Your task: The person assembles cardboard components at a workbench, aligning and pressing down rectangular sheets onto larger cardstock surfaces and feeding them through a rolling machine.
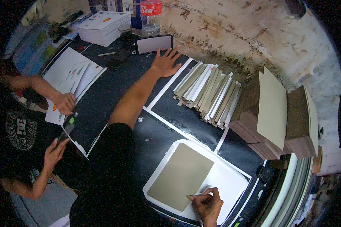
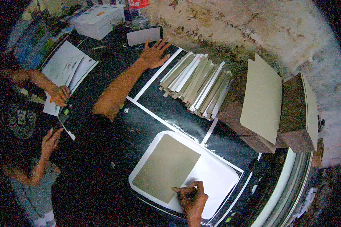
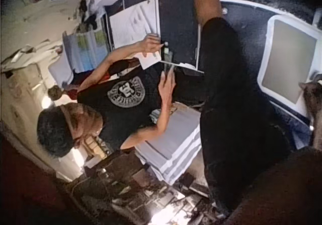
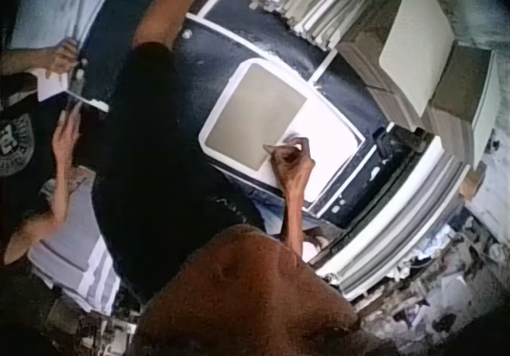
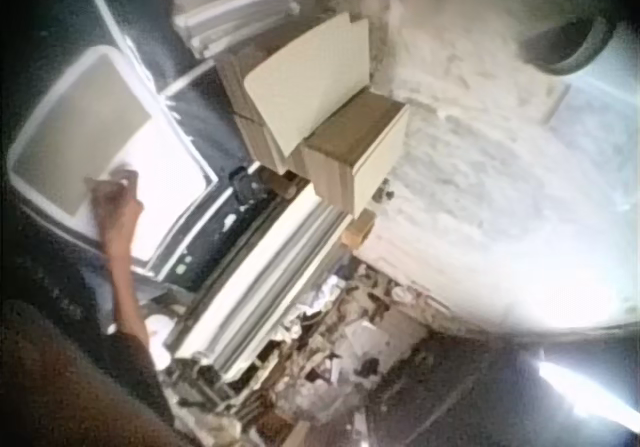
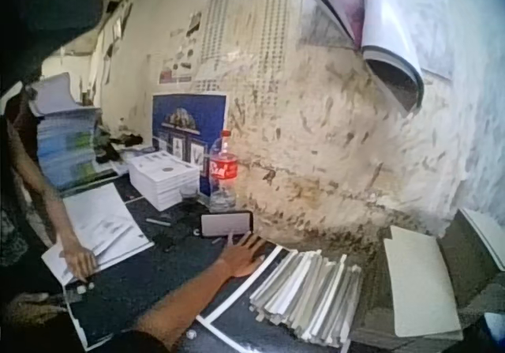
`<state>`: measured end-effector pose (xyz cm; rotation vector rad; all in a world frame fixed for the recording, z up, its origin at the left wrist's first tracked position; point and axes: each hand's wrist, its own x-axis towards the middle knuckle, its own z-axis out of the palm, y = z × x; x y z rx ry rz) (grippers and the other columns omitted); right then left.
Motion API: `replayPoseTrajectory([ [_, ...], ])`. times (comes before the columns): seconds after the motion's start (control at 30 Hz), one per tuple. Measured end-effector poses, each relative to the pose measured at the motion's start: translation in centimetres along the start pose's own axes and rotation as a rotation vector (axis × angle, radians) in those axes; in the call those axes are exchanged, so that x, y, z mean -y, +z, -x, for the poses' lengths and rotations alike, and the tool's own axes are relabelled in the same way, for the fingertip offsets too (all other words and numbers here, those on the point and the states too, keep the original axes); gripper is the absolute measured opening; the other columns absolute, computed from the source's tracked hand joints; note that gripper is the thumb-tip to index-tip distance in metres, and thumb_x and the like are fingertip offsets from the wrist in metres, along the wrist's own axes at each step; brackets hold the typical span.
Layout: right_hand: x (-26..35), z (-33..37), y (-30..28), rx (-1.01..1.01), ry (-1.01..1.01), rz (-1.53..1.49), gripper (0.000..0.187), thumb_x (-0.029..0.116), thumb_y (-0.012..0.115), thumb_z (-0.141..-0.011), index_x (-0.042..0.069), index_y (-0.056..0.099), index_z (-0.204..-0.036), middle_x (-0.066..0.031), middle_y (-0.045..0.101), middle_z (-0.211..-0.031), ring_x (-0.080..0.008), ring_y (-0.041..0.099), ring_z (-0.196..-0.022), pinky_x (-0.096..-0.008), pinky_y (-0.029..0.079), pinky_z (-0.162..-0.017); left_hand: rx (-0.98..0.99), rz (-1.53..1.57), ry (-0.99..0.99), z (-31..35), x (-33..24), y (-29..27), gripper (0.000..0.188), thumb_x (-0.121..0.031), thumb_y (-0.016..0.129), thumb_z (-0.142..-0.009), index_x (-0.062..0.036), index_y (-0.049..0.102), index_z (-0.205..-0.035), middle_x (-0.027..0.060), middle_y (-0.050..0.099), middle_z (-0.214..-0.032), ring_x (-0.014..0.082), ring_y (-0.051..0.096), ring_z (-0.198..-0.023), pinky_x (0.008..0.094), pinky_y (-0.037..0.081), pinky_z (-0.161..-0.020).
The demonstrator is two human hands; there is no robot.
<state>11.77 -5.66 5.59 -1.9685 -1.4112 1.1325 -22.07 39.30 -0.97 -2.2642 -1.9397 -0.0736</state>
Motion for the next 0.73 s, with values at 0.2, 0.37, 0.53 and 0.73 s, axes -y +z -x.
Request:
replayPoseTrajectory([
  [0.2,0.5,0.0,-0.1,0.000,0.012,-0.008,0.038,0.002,0.083,-0.079,0.005,0.050,-0.097,-0.0133,0.076,-0.075,-0.0183,0.075,-0.069,-0.0289,0.058,-0.066,-0.011,-0.002,0.005,0.0,-0.1,0.2,0.066,-0.056,0.022,-0.104,-0.0250,0.021,-0.162,-0.0012,0.001,-0.171,0.0252,0.015,-0.156,0.0657,0.008,-0.123],
  [0.37,0.1,-0.2,-0.2,0.020,0.008,0.048,0.040,0.004,0.084,-0.078,0.005,0.049,-0.097,-0.0136,0.076,-0.075,-0.0201,0.075,-0.069,-0.0299,0.058,-0.066,-0.005,-0.027,-0.013,0.0,0.1,0.2,0.068,-0.058,0.021,-0.103,-0.0247,0.019,-0.162,-0.0011,0.002,-0.171,0.0249,0.015,-0.156,0.0659,0.008,-0.122],
  [0.53,-0.6,-0.2,-0.1,0.009,0.020,0.017,0.042,0.001,0.085,-0.076,0.004,0.048,-0.096,-0.0141,0.076,-0.074,-0.0190,0.074,-0.068,-0.0296,0.058,-0.066,-0.009,-0.012,0.004,0.2,0.0,-0.3,0.070,-0.059,0.021,-0.103,-0.0239,0.017,-0.163,-0.0018,0.002,-0.171,0.0249,0.016,-0.156,0.0663,0.008,-0.122],
  [0.73,-0.2,-0.3,-0.5,0.048,0.015,0.058,0.044,-0.009,0.082,-0.075,0.002,0.045,-0.096,-0.0166,0.076,-0.078,-0.0178,0.074,-0.072,-0.0282,0.059,-0.070,-0.023,0.019,-0.009,0.7,0.0,0.0,0.072,-0.062,0.023,-0.102,-0.0246,0.015,-0.163,-0.0028,0.003,-0.172,0.0258,0.014,-0.156,0.0675,0.007,-0.121],
])
